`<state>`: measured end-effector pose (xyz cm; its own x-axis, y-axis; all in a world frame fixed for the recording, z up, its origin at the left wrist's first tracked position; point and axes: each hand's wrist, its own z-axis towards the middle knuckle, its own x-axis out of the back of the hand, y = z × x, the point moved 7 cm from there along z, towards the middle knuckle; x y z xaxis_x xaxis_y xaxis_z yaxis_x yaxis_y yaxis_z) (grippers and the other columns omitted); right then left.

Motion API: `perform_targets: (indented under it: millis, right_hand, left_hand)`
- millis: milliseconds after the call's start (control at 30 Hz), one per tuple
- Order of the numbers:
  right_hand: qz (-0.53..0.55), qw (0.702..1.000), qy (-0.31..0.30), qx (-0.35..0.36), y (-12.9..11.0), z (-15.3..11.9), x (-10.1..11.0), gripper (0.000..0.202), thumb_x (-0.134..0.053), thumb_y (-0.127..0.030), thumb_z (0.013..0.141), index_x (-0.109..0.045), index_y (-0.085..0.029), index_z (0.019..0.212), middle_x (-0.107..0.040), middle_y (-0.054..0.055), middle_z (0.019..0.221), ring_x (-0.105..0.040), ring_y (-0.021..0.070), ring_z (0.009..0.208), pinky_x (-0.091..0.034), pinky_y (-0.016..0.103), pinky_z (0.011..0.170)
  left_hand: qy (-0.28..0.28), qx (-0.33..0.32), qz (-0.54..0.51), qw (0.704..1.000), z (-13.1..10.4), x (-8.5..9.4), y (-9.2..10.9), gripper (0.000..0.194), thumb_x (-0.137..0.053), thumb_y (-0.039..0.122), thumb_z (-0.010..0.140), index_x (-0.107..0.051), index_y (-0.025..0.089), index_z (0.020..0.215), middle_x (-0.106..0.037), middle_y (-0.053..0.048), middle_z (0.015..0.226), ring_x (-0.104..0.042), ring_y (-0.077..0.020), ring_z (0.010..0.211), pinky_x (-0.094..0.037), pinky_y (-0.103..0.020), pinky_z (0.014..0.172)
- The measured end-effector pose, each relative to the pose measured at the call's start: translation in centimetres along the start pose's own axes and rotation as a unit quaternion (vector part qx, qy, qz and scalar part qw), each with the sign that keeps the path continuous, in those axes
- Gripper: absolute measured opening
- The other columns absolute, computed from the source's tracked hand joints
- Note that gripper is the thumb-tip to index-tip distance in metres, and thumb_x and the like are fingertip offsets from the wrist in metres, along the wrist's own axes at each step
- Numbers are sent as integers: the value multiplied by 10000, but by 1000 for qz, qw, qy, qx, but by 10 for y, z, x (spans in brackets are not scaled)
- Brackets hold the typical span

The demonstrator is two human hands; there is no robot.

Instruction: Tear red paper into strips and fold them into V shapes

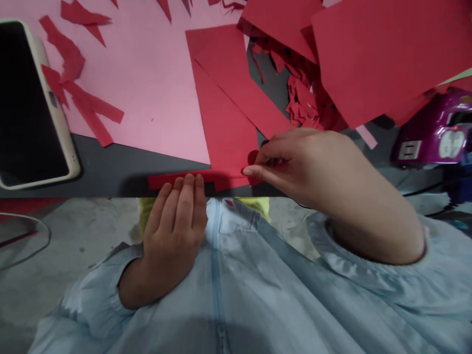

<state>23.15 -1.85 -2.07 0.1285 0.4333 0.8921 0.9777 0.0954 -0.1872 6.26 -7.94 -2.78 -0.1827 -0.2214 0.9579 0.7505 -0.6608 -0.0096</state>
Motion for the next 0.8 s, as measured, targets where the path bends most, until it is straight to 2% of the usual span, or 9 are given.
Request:
perform_targets:
  millis: [67, 200, 400, 600, 800]
  right_hand:
    - [2, 1000, -4, 1, -1, 0, 0, 262, -539, -332, 922, -724, -233, 765, -712, 79, 773, -643, 258, 789, -379, 326, 626]
    - [8, 1000, -7, 3, -1, 0, 0, 288, -516, -321, 928, -726, -238, 751, -706, 83, 769, -643, 265, 791, -385, 340, 633]
    - [-8, 1000, -10, 7, -2, 0, -1, 295, -504, -313, 935, -705, -234, 735, -685, 84, 755, -625, 259, 778, -367, 341, 632]
    - [-24, 1000, -16, 4, -2, 3, -2, 291, -505, -315, 931, -681, -219, 719, -643, 88, 724, -601, 257, 738, -316, 341, 611]
    - [-36, 999, -29, -16, -2, 4, -2, 282, -491, -306, 920, -703, -223, 755, -658, 107, 737, -612, 277, 754, -297, 344, 596]
  left_hand:
    - [-13, -10, 2, 1000, -1, -1, 0, 550, -647, 204, 879, -518, 19, 1381, -701, -168, 1230, -669, -260, 1154, -450, -371, 1134]
    - [-33, -7, -25, 999, -3, -4, -3, 607, -609, 192, 904, -426, 89, 1474, -671, -142, 1299, -632, -259, 1225, -450, -375, 1142]
    - [-30, -24, 11, 999, -3, -2, -3, 550, -617, 203, 905, -494, 111, 1432, -702, -119, 1250, -667, -238, 1167, -470, -349, 1117]
    - [-47, -9, -28, 998, -3, -4, -7, 642, -608, 177, 908, -382, 115, 1506, -677, -127, 1296, -644, -243, 1207, -460, -347, 1124]
    - [-39, -40, 23, 998, -2, -3, -2, 559, -622, 208, 900, -491, 52, 1420, -697, -150, 1250, -655, -239, 1181, -443, -333, 1130]
